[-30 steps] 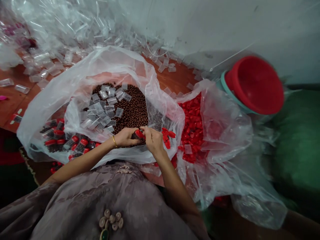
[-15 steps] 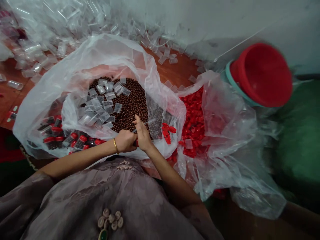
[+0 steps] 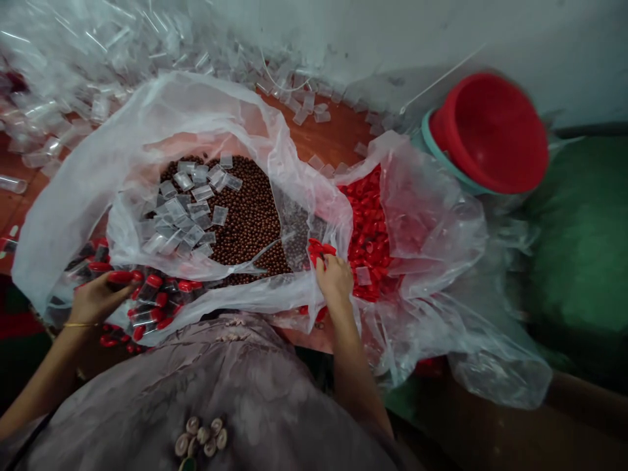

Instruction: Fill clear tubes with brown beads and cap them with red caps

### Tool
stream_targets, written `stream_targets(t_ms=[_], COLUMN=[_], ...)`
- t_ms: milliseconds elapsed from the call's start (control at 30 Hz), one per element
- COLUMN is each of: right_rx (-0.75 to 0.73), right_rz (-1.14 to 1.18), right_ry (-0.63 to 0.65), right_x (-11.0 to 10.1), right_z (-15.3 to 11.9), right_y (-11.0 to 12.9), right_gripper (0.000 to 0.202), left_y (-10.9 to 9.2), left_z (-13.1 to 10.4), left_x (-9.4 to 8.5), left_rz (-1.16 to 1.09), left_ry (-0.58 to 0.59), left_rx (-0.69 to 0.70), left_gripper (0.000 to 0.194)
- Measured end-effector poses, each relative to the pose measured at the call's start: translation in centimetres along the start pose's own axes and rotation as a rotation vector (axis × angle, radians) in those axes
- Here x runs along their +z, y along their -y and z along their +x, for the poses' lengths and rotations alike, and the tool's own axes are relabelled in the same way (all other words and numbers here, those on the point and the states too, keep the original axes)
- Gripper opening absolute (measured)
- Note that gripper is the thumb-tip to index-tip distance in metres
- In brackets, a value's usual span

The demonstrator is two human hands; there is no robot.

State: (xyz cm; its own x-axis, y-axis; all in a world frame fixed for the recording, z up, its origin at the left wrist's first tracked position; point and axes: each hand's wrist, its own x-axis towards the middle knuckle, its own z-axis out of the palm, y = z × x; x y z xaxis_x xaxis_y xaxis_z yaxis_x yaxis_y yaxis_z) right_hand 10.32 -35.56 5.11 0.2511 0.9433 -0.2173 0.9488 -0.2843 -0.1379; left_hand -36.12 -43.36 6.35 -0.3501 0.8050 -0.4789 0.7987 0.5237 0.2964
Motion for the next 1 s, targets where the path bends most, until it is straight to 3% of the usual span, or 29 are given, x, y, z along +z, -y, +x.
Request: stream_targets(t_ms=[67, 100, 200, 233, 400, 467, 567, 800, 933, 1000], right_rx=[0.024, 0.013, -0.034, -0.045, -0.135, -0.187, -0.215, 0.049, -0.024, -0.105], right_rz=[-0.175, -0.224, -0.298, -0.321, -0.44, -0.456, -0.434, -0.148, 0.139, 0.285], right_ry=[0.079, 0.103, 0.109, 0.115, 0.183, 0.165, 0.149, 0.007, -0.036, -0.033], right_x=[0.3, 0.6, 1.2, 1.3, 1.2, 1.1, 0.8, -0.1, 0.7, 1.6], right_z=[0.6, 0.8, 1.0, 1.0, 0.9, 0.8, 0.9, 0.8, 0.2, 0.0], right_y=[-1.0, -1.0, -0.4, -0.1, 0.3, 0.1, -0.2, 0.6, 3.4, 4.9], right_gripper=[0.037, 0.037, 0.035, 0.034, 0.032, 0.031, 0.03, 0.039, 0.04, 0.036], left_y=[2.4, 2.6, -0.3, -2.0, -10.4, -12.2, -13.1, -14.2, -15.9, -16.4], left_z=[0.4, 0.4, 0.5, 0.6, 2.4, 3.2, 4.2, 5.2, 4.4, 4.4], left_x=[-1.2, -1.5, -0.9, -0.3, 2.8, 3.8, 4.9, 6.1, 6.9, 6.9], left_rz=[0.234, 0.31, 0.296, 0.251, 0.249, 0.329, 0.4, 0.064, 0.142, 0.262], left_ry=[-0.169, -0.267, -0.478, -0.474, -0.085, 0.048, 0.162, 0.227, 0.136, 0.069], left_rx=[-0.115, -0.122, 0.067, 0.143, 0.476, 0.533, 0.477, 0.262, 0.263, 0.406], left_gripper=[0.045, 0.045, 0.037, 0.032, 0.026, 0.025, 0.023, 0.058, 0.04, 0.032])
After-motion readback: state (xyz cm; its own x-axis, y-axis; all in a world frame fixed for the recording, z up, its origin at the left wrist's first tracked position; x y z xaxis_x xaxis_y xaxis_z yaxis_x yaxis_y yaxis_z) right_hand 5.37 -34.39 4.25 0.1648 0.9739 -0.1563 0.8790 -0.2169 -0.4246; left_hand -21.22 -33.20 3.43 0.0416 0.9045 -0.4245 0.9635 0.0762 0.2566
